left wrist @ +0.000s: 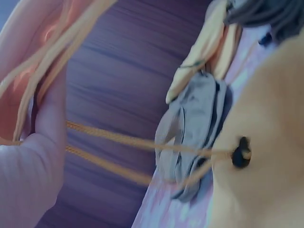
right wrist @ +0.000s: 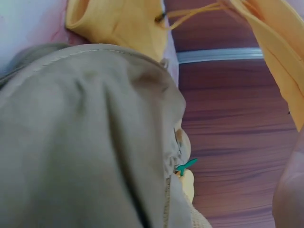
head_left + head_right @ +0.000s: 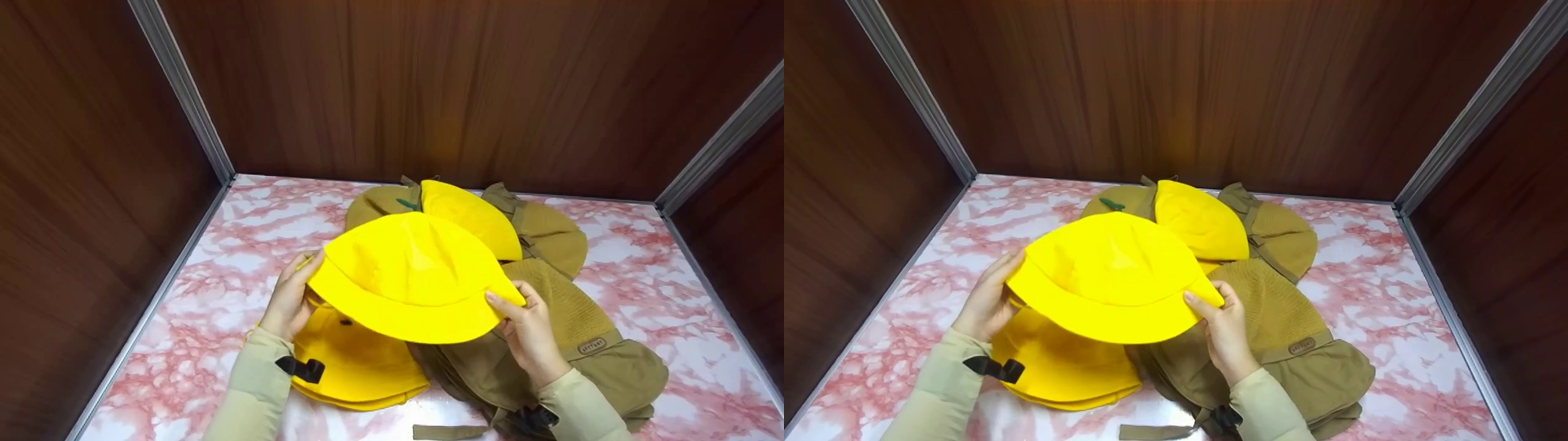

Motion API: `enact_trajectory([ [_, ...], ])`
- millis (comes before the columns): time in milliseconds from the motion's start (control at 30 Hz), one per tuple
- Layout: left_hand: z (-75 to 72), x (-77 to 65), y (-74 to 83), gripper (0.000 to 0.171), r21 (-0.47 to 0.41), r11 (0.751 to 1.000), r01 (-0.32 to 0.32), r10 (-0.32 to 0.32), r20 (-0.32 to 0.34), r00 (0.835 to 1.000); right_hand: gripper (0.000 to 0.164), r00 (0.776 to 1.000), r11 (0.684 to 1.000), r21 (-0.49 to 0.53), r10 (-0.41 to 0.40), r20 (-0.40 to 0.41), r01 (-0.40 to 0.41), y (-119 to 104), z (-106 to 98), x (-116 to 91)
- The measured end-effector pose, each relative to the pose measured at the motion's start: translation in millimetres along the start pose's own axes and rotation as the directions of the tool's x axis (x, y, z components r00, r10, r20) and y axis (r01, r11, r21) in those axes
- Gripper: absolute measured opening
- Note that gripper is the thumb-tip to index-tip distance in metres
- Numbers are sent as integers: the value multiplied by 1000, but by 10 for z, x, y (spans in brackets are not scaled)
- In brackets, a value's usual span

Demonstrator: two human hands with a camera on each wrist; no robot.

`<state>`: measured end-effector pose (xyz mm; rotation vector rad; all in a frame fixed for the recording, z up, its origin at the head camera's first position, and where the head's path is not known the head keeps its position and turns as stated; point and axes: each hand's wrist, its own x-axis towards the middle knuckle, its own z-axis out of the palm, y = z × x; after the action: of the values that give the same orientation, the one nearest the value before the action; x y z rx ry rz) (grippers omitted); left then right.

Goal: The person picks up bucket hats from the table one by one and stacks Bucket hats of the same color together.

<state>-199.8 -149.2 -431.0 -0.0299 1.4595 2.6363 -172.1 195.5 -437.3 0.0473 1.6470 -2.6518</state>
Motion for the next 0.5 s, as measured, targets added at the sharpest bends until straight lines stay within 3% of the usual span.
enact_trajectory([
  [200, -151, -110, 66, 35, 168, 983, 71, -71, -4, 997, 22, 999, 994, -95, 47, -5, -47, 96, -22, -14],
  [333, -237, -179, 121, 46, 302, 945, 124, -125, -14, 992, 29, 997, 986, -148, 73, -20, -76, 174, -19, -23],
  [400, -267, -209, 135, 50, 462, 877, 133, -133, -32, 991, 34, 995, 976, -196, 98, -18, -100, 223, -7, -37],
  [433, -278, -222, 136, 51, 553, 823, 133, -134, -39, 990, 36, 994, 968, -225, 111, -17, -112, 248, 1, -45],
  [500, -295, -251, 135, 53, 730, 673, 121, -128, -46, 991, 39, 991, 945, -301, 134, -11, -131, 300, 20, -60],
])
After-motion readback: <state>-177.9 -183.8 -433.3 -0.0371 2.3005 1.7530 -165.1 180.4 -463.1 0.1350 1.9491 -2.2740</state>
